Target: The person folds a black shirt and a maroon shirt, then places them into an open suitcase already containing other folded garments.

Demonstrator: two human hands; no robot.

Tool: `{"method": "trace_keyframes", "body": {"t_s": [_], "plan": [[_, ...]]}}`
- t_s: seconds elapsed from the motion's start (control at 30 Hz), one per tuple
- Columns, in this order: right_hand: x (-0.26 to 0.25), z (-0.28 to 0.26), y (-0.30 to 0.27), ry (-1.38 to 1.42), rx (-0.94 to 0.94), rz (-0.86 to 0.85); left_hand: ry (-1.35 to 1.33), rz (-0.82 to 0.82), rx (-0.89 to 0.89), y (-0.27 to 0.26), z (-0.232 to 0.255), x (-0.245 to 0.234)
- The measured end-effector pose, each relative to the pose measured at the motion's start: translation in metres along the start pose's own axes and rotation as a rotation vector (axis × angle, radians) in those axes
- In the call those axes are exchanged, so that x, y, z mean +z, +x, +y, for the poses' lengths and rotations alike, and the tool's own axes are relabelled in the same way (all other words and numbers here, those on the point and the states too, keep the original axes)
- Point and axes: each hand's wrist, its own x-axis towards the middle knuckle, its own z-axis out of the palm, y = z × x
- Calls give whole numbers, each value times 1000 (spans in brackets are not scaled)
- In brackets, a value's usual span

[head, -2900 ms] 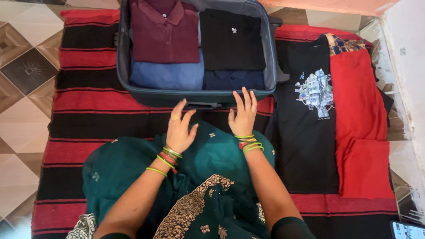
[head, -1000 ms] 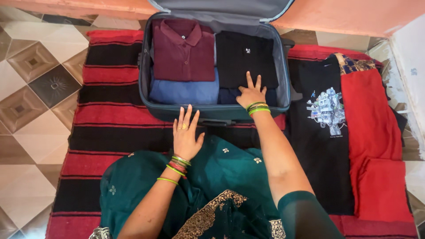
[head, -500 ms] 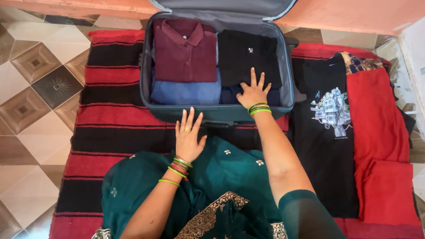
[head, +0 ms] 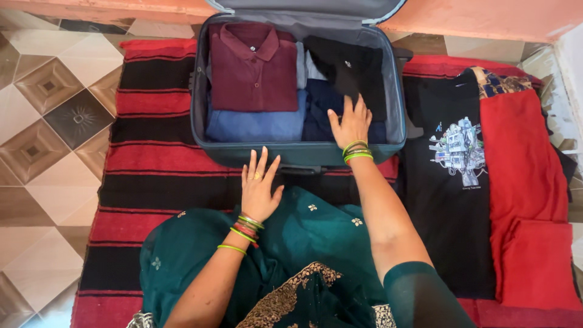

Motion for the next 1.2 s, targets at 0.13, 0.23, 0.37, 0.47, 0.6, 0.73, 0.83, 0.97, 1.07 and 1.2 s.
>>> {"method": "trace_keyframes", "body": {"t_s": [0.13, 0.23, 0.37, 0.47, 0.6, 0.73, 0.83, 0.97, 1.07, 1.2], "plan": [[-12, -4, -10, 90, -5, 154, 5, -4, 6, -1, -1, 2], [-19, -11, -16, 73, 20, 236, -5, 1, 11, -1, -3, 3], [-31, -21, -19, 99, -53, 238, -17, 33, 50, -3, -3, 1], [-51, -29, -22, 159, -101, 268, -21, 45, 68, -3, -1, -2], [-76, -44, -45, 290, -160, 340, -18, 66, 77, -2, 4, -5], [-95, -67, -105, 412, -156, 306, -107, 188, 40, -15, -10, 23], [-112, -88, -153, 433, -239, 291, -375, 52, -115, -27, -54, 80], [-134, -121, -214, 616, -454, 234, -1106, -250, -208, -43, -80, 125], [-142, -130, -250, 730, -419, 95, -1381, -522, -129, -67, -90, 130], [-154, -120, -270, 650, -465, 54, -1917, -552, -466, -87, -89, 115]]}}
